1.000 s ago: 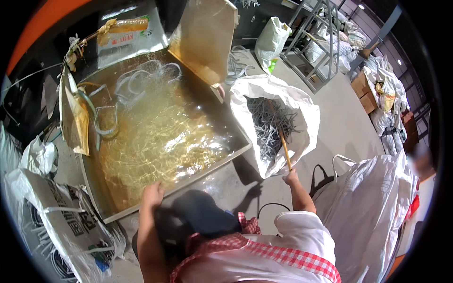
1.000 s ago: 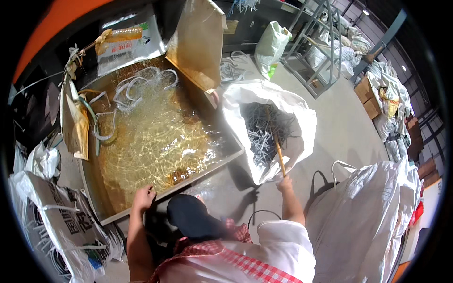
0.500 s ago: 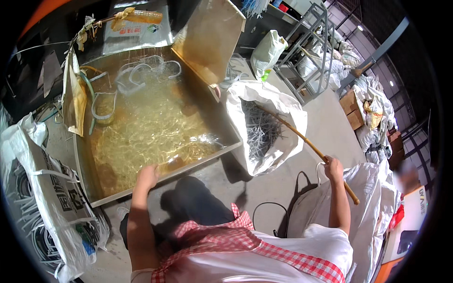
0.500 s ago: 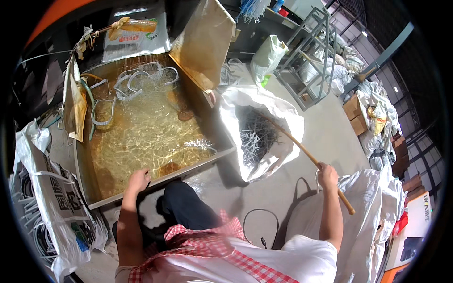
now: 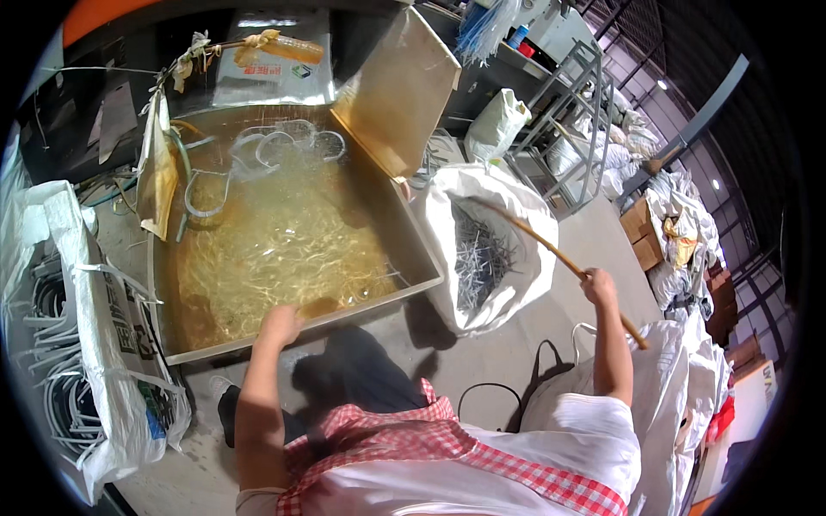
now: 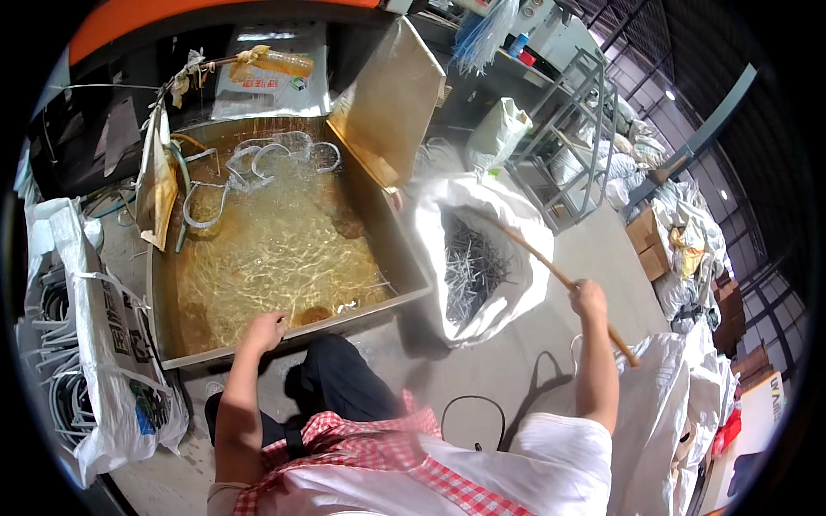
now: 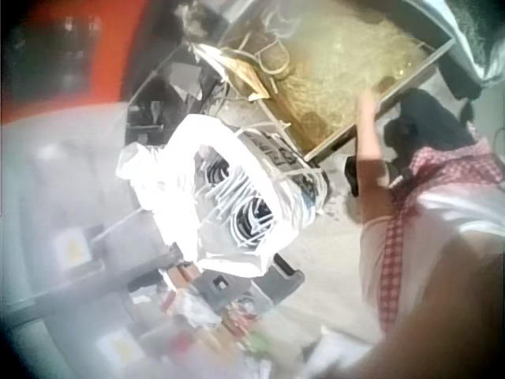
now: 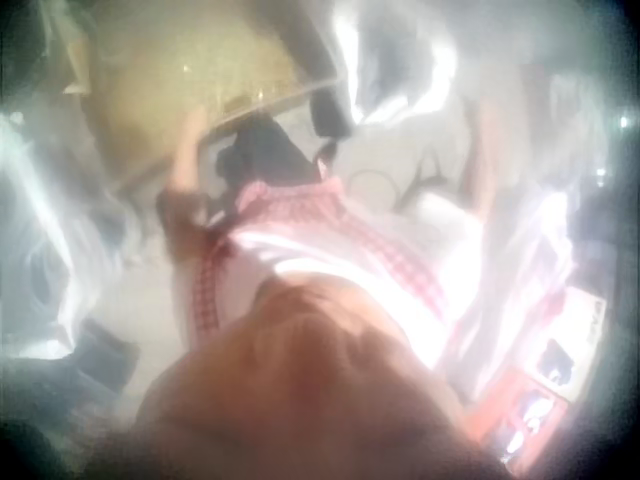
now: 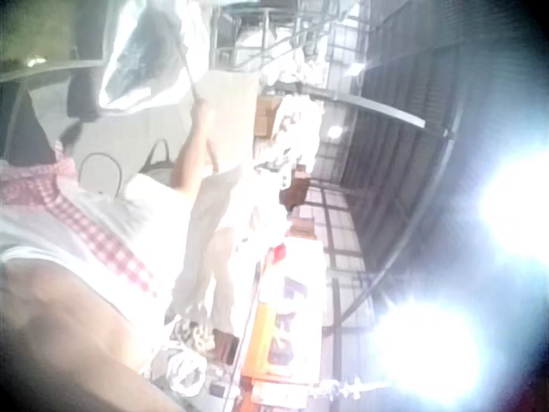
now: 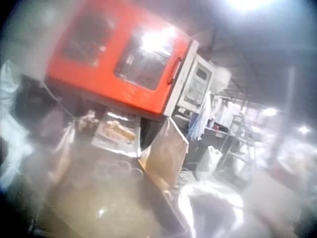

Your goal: The person uses a wooden pole to stir and gather plastic parts in a tank of water, then removes the parts by hand and places them into a large white bag.

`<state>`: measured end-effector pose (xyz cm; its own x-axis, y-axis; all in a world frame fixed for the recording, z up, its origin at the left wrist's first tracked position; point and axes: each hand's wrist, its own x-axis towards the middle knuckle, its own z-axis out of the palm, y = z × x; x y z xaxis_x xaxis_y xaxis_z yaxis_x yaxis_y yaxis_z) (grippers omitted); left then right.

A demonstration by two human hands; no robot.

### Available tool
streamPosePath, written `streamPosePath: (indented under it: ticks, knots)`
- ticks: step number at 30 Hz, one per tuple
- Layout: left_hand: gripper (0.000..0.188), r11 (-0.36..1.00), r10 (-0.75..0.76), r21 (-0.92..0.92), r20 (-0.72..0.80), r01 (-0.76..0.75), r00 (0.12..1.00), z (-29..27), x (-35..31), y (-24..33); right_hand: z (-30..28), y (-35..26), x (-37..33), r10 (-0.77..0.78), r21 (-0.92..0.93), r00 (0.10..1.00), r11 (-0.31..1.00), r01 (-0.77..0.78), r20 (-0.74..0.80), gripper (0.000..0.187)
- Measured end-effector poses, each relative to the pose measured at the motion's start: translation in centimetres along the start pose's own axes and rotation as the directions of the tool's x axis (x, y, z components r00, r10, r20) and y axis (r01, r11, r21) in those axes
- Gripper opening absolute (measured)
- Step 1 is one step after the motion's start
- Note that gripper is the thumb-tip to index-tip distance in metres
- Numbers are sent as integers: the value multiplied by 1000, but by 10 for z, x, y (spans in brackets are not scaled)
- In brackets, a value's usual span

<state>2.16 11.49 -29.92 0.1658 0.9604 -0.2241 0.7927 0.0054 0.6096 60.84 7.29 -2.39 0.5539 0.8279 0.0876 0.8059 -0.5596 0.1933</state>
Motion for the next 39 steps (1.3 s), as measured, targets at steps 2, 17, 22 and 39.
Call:
streamPosePath:
  ticks: [2,17,22,39]
  knots:
    - [32,996,84,-33,-52,-86,995,9,1,-3,-22,28,-20,-5,31,994,1000,8,-105,32]
    - [36,996,-87,38,144,82,986,15,8,-7,-79,281,-204,286,659,763,386,-646,580,32]
    - [36,995,-94,43,110,90,989,21,-3,-26,-95,200,-192,144,743,832,388,-545,536,30]
    - [31,997,-68,49,54,66,996,-10,-24,-11,78,-117,5,-350,637,833,771,-4,429,23]
